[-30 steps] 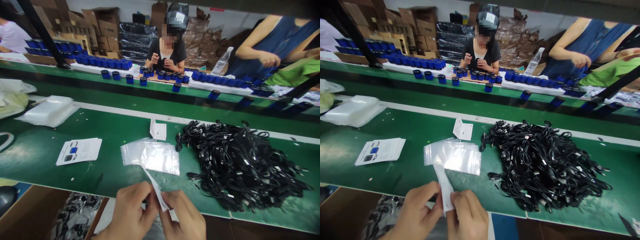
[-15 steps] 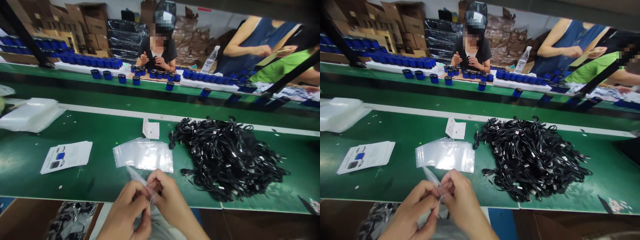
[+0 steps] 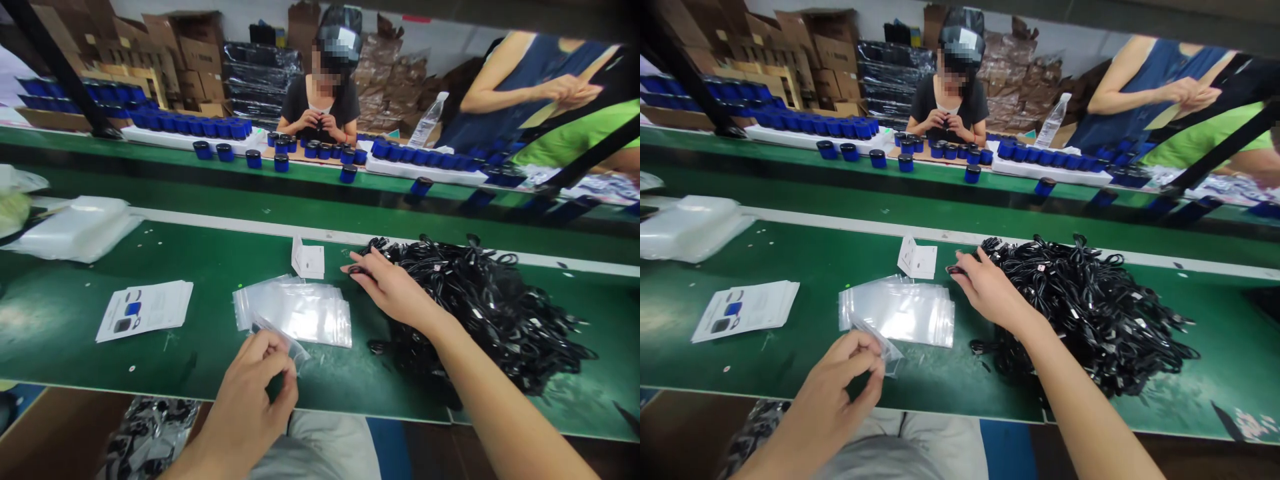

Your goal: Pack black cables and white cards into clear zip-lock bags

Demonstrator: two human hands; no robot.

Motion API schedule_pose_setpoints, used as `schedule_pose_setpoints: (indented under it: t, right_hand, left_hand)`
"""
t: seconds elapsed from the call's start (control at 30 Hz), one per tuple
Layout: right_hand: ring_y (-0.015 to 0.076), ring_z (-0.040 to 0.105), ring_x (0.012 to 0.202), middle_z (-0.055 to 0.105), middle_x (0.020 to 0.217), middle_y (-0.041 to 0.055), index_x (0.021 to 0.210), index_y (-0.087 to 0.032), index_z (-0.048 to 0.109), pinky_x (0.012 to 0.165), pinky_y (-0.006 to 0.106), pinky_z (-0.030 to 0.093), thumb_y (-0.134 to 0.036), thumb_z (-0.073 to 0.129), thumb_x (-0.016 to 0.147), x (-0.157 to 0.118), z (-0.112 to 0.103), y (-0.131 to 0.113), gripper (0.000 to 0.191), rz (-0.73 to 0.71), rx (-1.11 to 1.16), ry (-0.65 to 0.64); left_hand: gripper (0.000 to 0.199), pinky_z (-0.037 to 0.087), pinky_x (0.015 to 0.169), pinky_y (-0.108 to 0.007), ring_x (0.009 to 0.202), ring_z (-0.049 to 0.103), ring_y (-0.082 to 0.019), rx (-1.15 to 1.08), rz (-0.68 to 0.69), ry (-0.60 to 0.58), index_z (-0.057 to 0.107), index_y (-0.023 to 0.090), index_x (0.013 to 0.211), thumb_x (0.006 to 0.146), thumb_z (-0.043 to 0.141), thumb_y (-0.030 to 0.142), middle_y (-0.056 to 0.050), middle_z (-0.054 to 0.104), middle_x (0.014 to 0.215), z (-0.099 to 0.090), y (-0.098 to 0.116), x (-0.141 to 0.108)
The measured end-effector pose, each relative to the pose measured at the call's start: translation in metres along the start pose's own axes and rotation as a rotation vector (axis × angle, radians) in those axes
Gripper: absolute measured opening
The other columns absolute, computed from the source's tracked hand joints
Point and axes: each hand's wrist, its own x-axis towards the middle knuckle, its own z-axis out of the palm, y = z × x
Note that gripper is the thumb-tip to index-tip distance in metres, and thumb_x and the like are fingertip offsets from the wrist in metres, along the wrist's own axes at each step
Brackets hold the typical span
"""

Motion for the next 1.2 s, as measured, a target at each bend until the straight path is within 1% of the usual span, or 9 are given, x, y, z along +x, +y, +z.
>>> schedule_pose_setpoints:
  t: [0.07, 0.13, 0.2, 0.3, 0.43, 0.7, 0.8, 0.97, 1.2]
  right_hand:
    - [0.0158, 0.067, 0.079, 0.068, 0.08, 0.003, 0.098, -0.019, 0.05, 0.072, 0.03, 0.051, -0.021, 0.027, 0.1, -0.02, -0.001, -0.023, 0.024, 0.079, 0.324, 0.017]
    - [0.011, 0.057, 0.047, 0.055, 0.055, -0.006, 0.09, -0.021, 0.05, 0.05, 0.022, 0.047, -0.031, 0.022, 0.101, -0.042, 0.005, -0.05, 0.031, 0.151, 0.697, -0.142]
    - [0.0118, 0.058, 0.057, 0.058, 0.065, -0.0024, 0.085, -0.02, 0.054, 0.053, 0.021, 0.046, -0.028, 0.035, 0.098, -0.06, 0.018, -0.075, 0.025, 0.161, 0.706, -0.283]
    - [0.0184, 0.061, 0.089, 0.062, 0.097, 0.0064, 0.109, -0.02, 0.058, 0.077, 0.028, 0.049, -0.016, 0.045, 0.091, -0.072, 0.042, -0.094, 0.022, 0.16, 0.575, -0.257]
    - [0.0223, 0.064, 0.086, 0.066, 0.096, 0.009, 0.125, -0.021, 0.053, 0.076, 0.032, 0.05, -0.013, 0.04, 0.092, -0.069, 0.058, -0.099, 0.036, 0.225, 0.426, -0.227]
    - [0.0299, 0.067, 0.079, 0.067, 0.098, 0.0138, 0.141, -0.017, 0.036, 0.067, 0.041, 0.051, -0.011, 0.037, 0.092, -0.065, 0.059, -0.104, 0.05, 0.163, 0.182, -0.35]
    - [0.0298, 0.067, 0.077, 0.066, 0.095, 0.0148, 0.131, -0.014, 0.049, 0.067, 0.042, 0.052, -0.011, 0.034, 0.092, -0.065, 0.058, -0.108, 0.042, 0.245, 0.186, -0.348]
    - [0.0261, 0.062, 0.096, 0.054, 0.117, 0.0171, 0.141, -0.011, 0.033, 0.078, 0.035, 0.052, -0.007, 0.05, 0.081, -0.07, 0.045, -0.107, 0.063, 0.201, 0.491, -0.329]
    - [0.0119, 0.059, 0.056, 0.061, 0.071, -0.0024, 0.09, -0.021, 0.067, 0.053, 0.021, 0.046, -0.01, 0.052, 0.084, -0.069, 0.054, -0.1, 0.019, 0.342, 0.796, -0.147]
  left_hand:
    - [0.02, 0.047, 0.071, -0.031, 0.08, 0.059, -0.019, 0.005, -0.005, 0.014, 0.053, 0.018, 0.066, 0.08, 0.041, 0.01, -0.005, 0.056, 0.089, -0.001, 0.0, 0.001]
    - [0.021, 0.048, 0.071, -0.03, 0.08, 0.06, -0.018, -0.003, -0.008, 0.025, 0.054, 0.018, 0.066, 0.081, 0.042, 0.011, -0.005, 0.056, 0.09, -0.002, 0.0, 0.002]
    - [0.021, 0.049, 0.07, -0.028, 0.082, 0.061, -0.018, -0.015, -0.006, 0.034, 0.054, 0.019, 0.065, 0.082, 0.042, 0.012, -0.005, 0.056, 0.092, -0.002, -0.001, 0.003]
    - [0.022, 0.05, 0.075, -0.028, 0.09, 0.061, -0.019, -0.027, 0.004, 0.053, 0.053, 0.019, 0.065, 0.083, 0.043, 0.014, -0.006, 0.056, 0.097, 0.0, -0.003, 0.002]
    - [0.021, 0.05, 0.084, -0.031, 0.099, 0.062, -0.02, -0.013, -0.004, 0.067, 0.053, 0.02, 0.065, 0.082, 0.043, 0.014, -0.007, 0.058, 0.107, 0.004, -0.006, -0.002]
    - [0.022, 0.053, 0.083, -0.033, 0.104, 0.063, -0.024, 0.006, -0.045, 0.135, 0.053, 0.021, 0.062, 0.082, 0.044, 0.017, -0.008, 0.062, 0.115, -0.001, -0.011, -0.007]
    - [0.021, 0.054, 0.084, -0.034, 0.103, 0.064, -0.023, 0.021, -0.033, 0.122, 0.054, 0.02, 0.064, 0.082, 0.044, 0.016, -0.008, 0.058, 0.123, 0.002, -0.009, -0.009]
    - [0.016, 0.048, 0.096, -0.041, 0.116, 0.055, -0.025, 0.072, 0.045, 0.146, 0.054, 0.02, 0.071, 0.083, 0.045, 0.015, -0.008, 0.046, 0.136, 0.008, -0.008, -0.018]
    - [0.015, 0.048, 0.096, -0.041, 0.121, 0.048, -0.025, 0.064, 0.129, 0.137, 0.05, 0.02, 0.072, 0.083, 0.046, 0.01, -0.009, 0.039, 0.136, 0.007, -0.002, -0.021]
